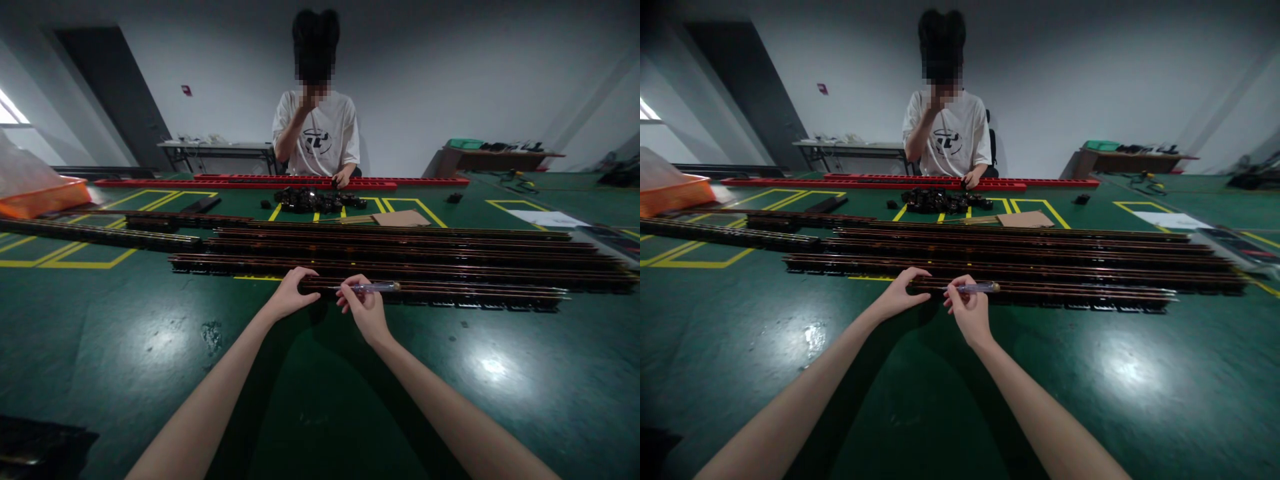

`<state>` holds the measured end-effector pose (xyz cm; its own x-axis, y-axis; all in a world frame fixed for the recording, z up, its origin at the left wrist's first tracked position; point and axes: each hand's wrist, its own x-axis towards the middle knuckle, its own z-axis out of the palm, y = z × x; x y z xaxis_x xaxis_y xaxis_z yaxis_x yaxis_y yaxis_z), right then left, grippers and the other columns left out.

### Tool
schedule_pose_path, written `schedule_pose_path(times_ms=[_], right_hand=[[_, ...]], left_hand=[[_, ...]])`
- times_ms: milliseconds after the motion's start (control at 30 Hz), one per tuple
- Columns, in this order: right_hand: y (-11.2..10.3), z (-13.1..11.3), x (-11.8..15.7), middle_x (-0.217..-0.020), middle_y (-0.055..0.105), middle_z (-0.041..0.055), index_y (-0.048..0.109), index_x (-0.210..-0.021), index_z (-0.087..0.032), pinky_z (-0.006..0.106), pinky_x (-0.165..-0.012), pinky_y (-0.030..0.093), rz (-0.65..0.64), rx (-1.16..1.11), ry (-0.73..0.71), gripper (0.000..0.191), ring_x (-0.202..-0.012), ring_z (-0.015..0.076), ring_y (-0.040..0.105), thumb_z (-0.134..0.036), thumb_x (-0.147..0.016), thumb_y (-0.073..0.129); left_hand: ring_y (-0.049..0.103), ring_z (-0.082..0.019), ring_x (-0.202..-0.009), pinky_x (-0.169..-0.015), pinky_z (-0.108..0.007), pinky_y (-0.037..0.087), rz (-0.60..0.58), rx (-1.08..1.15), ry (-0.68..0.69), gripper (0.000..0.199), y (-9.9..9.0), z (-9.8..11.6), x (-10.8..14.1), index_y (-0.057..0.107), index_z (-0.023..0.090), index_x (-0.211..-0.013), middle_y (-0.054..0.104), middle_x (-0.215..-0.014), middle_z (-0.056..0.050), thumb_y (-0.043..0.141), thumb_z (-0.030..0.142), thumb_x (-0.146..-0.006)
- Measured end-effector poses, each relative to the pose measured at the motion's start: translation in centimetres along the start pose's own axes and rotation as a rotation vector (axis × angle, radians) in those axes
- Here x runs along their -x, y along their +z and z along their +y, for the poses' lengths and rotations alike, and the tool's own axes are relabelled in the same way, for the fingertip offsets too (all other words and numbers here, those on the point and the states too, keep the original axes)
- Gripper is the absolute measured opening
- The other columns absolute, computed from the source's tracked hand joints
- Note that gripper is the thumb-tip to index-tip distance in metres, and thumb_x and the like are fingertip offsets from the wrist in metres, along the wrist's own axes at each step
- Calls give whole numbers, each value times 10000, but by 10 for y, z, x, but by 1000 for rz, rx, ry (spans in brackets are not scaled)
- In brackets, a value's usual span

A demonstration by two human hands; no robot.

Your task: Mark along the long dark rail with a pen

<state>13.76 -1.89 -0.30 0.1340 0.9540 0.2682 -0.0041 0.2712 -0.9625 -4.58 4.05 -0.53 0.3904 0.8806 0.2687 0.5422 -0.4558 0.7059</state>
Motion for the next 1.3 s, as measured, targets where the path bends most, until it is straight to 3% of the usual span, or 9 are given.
schedule_pose_path(times_ms=[267,567,1300], right_hand=[[2,0,1,-707,638,17,571,-796,-202,219,-453,465,-106,-13,-36,235,-581,134,606,-426,-801,640],[1,0,-2,-729,655,23,573,-814,-206,226,-462,467,-141,9,-6,229,-599,141,622,-424,-790,639],[-10,0,0,-759,696,50,605,-826,-200,232,-446,460,-71,77,-4,281,-592,156,634,-478,-796,639]], left_hand=[[532,-249,-1059,-923,-416,446,59,-39,-17,340,3,1,0,557,188,-983,578,-1069,-66,701,251,-681],[510,-251,-1042,-926,-420,431,113,-131,59,351,7,-4,-1,588,194,-993,584,-1046,-56,746,278,-691],[494,-253,-986,-858,-412,454,172,-266,76,250,9,7,4,579,183,-982,589,-1029,-67,628,282,-758]])
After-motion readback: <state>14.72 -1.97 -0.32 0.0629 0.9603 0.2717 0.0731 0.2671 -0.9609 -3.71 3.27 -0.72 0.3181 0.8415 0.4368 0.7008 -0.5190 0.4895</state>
